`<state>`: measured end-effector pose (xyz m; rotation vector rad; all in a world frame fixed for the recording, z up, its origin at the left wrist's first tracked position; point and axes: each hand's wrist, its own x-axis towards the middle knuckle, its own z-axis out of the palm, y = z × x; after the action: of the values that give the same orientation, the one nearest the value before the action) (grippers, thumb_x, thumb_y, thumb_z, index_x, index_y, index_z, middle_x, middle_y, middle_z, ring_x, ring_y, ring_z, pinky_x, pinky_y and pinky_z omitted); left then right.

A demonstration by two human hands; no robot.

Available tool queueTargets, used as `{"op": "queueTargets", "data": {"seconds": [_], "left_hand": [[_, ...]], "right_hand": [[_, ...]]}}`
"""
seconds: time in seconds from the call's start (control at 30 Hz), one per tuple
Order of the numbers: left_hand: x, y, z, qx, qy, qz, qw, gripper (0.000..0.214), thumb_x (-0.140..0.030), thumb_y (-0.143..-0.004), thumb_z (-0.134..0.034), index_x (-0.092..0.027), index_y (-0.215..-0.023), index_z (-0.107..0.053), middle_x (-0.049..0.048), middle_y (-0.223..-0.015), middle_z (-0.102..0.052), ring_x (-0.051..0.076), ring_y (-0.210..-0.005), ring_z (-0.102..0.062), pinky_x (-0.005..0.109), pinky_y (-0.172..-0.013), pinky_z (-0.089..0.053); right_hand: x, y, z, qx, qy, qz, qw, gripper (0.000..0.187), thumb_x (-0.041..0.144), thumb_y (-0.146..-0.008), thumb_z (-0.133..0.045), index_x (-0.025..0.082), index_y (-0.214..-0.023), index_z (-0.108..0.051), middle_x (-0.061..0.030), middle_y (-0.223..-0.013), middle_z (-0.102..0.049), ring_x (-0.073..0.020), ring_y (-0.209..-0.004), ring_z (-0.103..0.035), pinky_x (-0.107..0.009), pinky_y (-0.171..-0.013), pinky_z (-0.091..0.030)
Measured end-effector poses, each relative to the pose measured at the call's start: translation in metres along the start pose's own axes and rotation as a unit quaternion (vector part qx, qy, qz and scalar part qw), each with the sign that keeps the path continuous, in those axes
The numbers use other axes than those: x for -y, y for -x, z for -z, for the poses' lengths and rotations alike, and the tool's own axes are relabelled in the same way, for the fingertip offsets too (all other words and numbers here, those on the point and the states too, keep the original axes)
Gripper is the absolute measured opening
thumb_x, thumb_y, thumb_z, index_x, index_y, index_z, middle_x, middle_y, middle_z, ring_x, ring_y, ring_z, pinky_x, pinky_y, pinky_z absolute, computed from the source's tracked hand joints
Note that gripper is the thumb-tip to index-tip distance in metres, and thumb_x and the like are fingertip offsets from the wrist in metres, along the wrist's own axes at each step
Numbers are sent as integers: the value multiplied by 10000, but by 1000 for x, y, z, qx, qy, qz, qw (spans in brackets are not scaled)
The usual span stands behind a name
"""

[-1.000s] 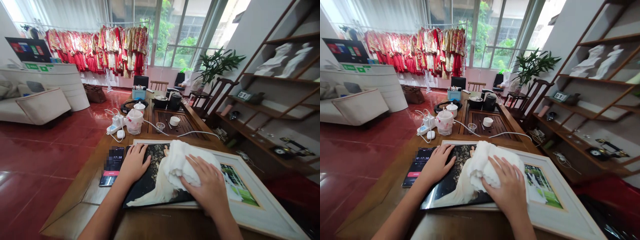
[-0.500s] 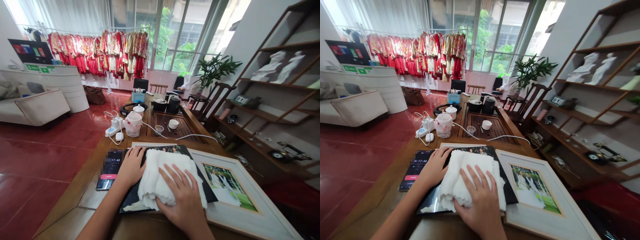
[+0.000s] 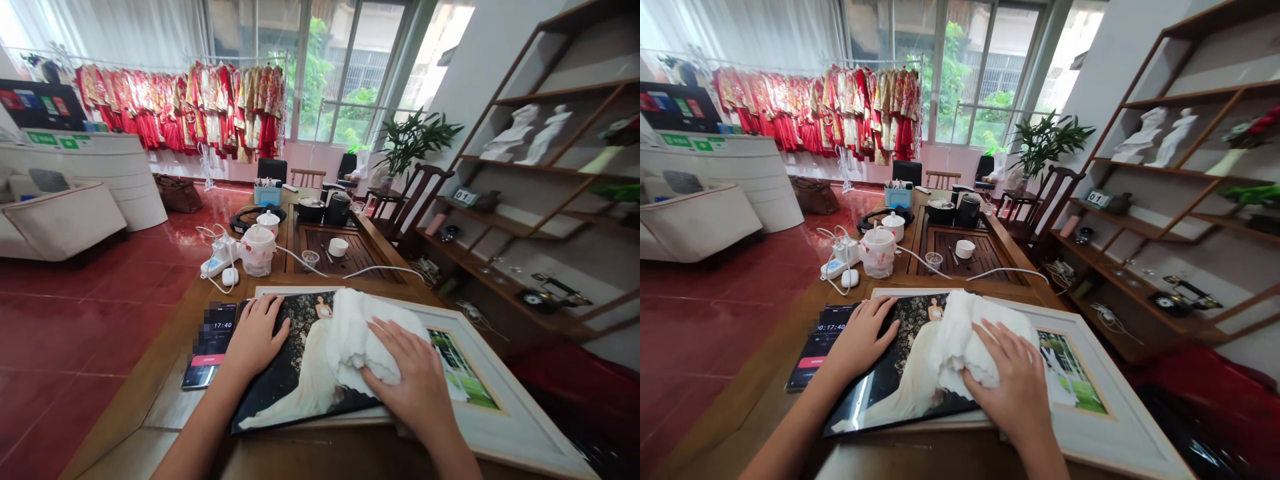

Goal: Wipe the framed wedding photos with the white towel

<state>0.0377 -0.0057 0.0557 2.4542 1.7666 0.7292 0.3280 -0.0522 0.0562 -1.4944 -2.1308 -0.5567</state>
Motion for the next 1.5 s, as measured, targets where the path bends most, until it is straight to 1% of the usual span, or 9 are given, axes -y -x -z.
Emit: {"op": "queueTargets", "data": {"seconds": [0.2,0.47,0.6,0.77,0.9,1.03,1.3,1.4,1.5], "left_hand": [[-2,0,0,3,-13,-3,1000,413,-332,-966,-432,-177,-1347,-476,98,-1394,-507,258,-1310,-450,468,-1145,-283],[1,-1,-2,9,-10,-9,1000,433,-303,-954,-443,-161,-1362,-464,111,-1390,-505,265,-1313,-444,476,-1142,-287],[1,-1,-1,9,-11,-10,1000,424,-309,-960,-437,-171,-1360,-467,101,-1379,-514,260,-1303,-452,468,-1135,-301],[1,-1,-1,2,-9,-8,1000,410,-355,-971,-433,-179,-1338,-484,95,-1376,-520,257,-1285,-471,468,-1136,-301],[-1,-1,1,2,-6,-6,1000,409,-341,-964,-442,-179,-1338,-486,96,-1378,-525,254,-1297,-461,470,-1145,-287],[-4,-1,2,-2,-8,2,1000,419,-332,-959,-438,-165,-1341,-482,109,-1379,-524,260,-1310,-444,470,-1149,-276],[0,1,2,18,-2,-10,1000,447,-275,-926,-465,-192,-1366,-448,110,-1399,-494,259,-1319,-430,459,-1139,-276],[1,1,2,20,-2,-12,1000,436,-276,-937,-456,-201,-1366,-444,104,-1397,-494,252,-1315,-434,458,-1138,-280],[-1,0,2,10,-4,-1,1000,406,-311,-965,-424,-186,-1350,-460,101,-1382,-510,250,-1309,-439,461,-1142,-274]], "right_hand": [[28,-1,3,6,-4,10,1000,565,401,-794,-568,275,-1339,-486,-47,-1375,-550,-307,-1263,-476,-542,-1033,-275],[72,-6,11,60,-78,73,992,670,406,-757,-559,321,-1409,-426,8,-1451,-471,-286,-1322,-410,-517,-1070,-223],[65,-9,11,67,-97,75,990,666,402,-739,-572,320,-1388,-448,17,-1426,-501,-265,-1306,-434,-469,-1074,-242],[34,-8,0,13,-47,-7,999,566,418,-793,-574,302,-1339,-484,-17,-1366,-561,-274,-1265,-483,-489,-1047,-274],[23,-5,-5,-3,-17,-27,999,544,436,-810,-570,279,-1325,-495,-43,-1345,-578,-287,-1245,-499,-496,-1030,-299],[35,-7,-2,14,-4,-8,1000,543,427,-817,-564,265,-1331,-500,-54,-1371,-553,-313,-1276,-462,-533,-1058,-265],[89,-21,3,59,-66,64,994,630,429,-777,-577,300,-1384,-466,-39,-1426,-500,-326,-1308,-414,-546,-1071,-228],[85,-23,3,71,-75,64,993,635,414,-773,-573,308,-1388,-452,-24,-1424,-503,-302,-1308,-420,-517,-1065,-250],[61,-20,-1,56,-57,34,996,592,411,-779,-572,308,-1355,-477,-27,-1394,-533,-289,-1277,-457,-499,-1042,-280]]}}
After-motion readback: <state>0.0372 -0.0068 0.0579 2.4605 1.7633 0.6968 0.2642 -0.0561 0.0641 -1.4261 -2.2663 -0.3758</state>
